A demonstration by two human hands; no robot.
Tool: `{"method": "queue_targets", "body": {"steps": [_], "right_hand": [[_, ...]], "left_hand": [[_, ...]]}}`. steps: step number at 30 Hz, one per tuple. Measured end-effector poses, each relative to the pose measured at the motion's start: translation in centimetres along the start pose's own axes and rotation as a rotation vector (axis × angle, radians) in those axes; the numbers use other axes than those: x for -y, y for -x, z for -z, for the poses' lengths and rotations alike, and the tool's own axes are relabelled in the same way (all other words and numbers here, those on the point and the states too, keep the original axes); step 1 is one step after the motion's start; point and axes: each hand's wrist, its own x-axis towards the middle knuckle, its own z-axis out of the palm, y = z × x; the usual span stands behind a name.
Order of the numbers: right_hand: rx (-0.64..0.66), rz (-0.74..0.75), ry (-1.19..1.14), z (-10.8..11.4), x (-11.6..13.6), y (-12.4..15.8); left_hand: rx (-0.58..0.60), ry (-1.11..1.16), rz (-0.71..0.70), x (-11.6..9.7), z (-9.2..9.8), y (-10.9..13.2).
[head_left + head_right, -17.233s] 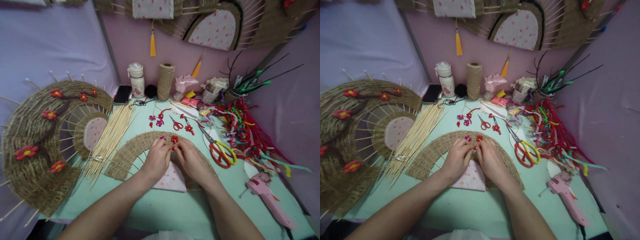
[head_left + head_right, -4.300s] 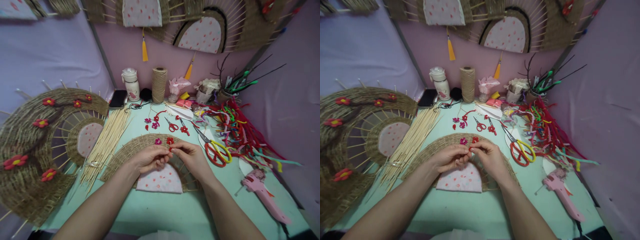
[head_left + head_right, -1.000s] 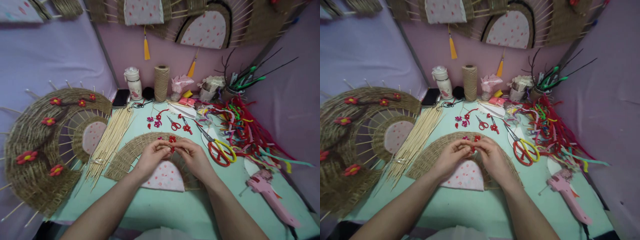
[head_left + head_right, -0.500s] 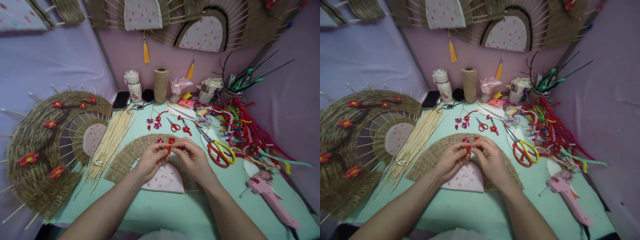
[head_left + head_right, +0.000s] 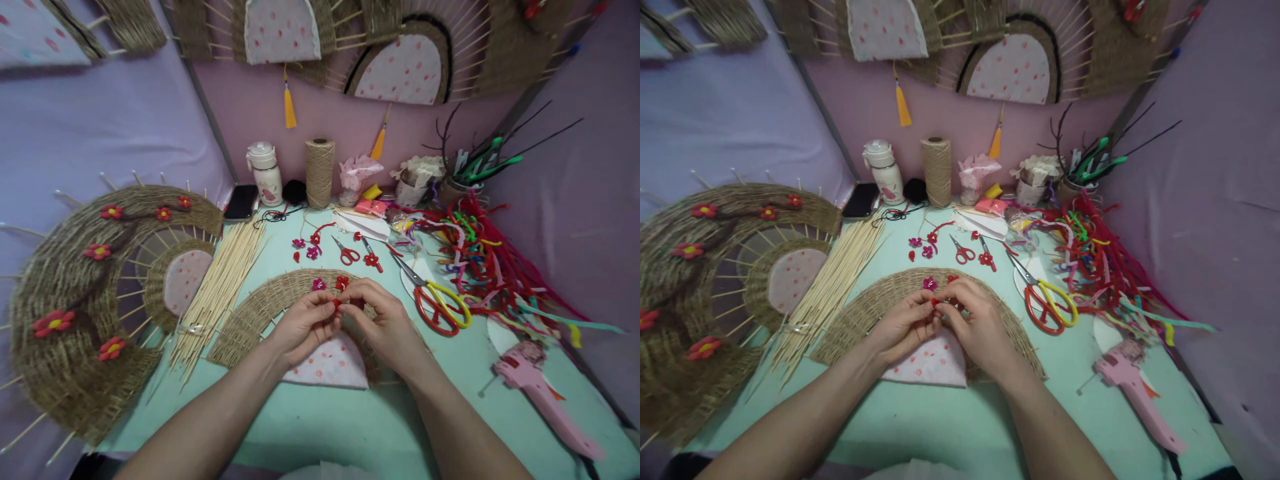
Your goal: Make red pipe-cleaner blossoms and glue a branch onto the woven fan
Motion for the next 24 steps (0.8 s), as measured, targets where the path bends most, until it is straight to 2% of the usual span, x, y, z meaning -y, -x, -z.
{"method": "queue_targets", "body": {"steps": [16, 21, 24], "right_hand": [[-0.044, 0.274, 0.332, -0.4, -0.5, 0.2], [-0.035, 0.292, 0.325, -0.5, -0.5, 0.4], [-0.044, 0.185, 0.166, -0.6, -0.4, 0.4]], "left_hand": [[-0.024, 0.097, -0.048, 0.7, 0.1, -0.1], [-0.049, 0.134, -0.068, 1.0, 0.2, -0.1], [-0.069, 0.162, -0.054, 1.0, 0.1, 0.0]]}}
